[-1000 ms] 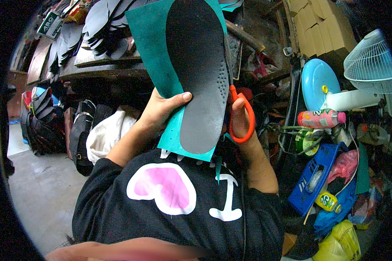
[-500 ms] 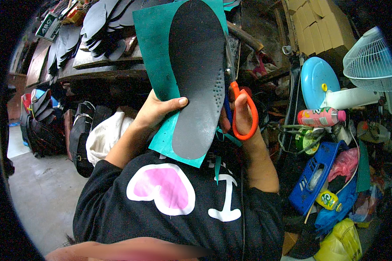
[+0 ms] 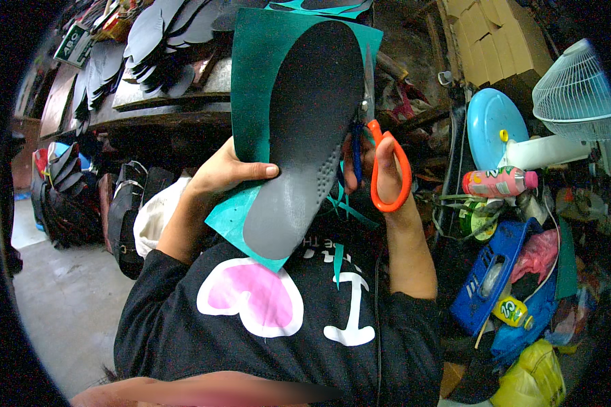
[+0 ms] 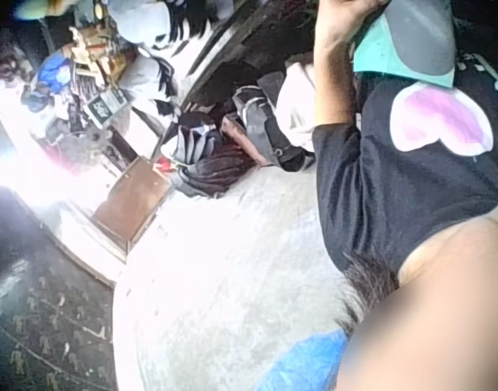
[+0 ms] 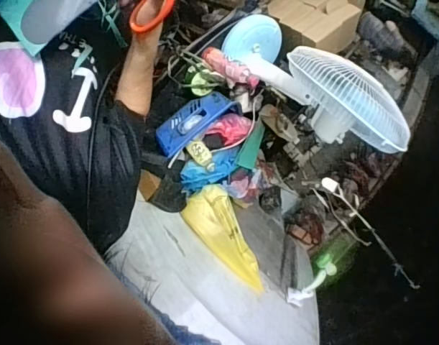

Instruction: The person uses red-handled scissors to trim the edges of black shoe insoles that are attached to a green backing sheet. They repeatedly rotate the insole and cut along the perimeter to shape it, then place the finished piece on a nearby pile.

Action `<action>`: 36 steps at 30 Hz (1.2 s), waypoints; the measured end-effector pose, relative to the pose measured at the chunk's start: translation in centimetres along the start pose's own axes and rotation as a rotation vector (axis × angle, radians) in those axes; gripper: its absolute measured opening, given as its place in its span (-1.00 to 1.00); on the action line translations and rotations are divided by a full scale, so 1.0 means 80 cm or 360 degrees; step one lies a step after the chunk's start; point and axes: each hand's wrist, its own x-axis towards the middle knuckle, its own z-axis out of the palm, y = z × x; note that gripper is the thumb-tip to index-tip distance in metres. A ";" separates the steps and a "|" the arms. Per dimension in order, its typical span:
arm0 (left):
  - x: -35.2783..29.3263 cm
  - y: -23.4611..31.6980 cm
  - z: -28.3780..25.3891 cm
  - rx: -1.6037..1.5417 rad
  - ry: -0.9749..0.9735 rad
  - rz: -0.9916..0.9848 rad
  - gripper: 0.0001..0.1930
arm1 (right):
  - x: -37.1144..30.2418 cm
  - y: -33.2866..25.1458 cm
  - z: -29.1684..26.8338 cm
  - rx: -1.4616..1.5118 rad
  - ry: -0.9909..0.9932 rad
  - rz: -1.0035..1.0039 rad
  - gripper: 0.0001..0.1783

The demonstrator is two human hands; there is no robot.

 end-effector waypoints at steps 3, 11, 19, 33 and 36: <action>0.000 -0.004 -0.005 0.0079 -0.0030 -0.0015 -0.50 | 0.002 0.001 -0.007 0.0060 -0.0112 0.0059 -0.01; -0.001 -0.004 -0.011 -0.0034 -0.0048 -0.0099 -0.45 | -0.012 0.015 -0.025 0.0069 -0.0274 0.0104 0.01; -0.009 -0.001 0.013 -0.0172 0.0021 -0.0120 -0.40 | -0.018 0.028 -0.010 -0.0218 0.0042 -0.0081 -0.02; -0.010 -0.007 0.007 -0.0123 -0.0033 -0.0084 -0.43 | -0.011 0.009 0.017 0.0032 0.0188 -0.0142 0.03; -0.011 -0.006 0.003 -0.0045 -0.0032 -0.0081 -0.44 | -0.009 0.006 0.010 0.0015 0.0009 -0.0129 0.02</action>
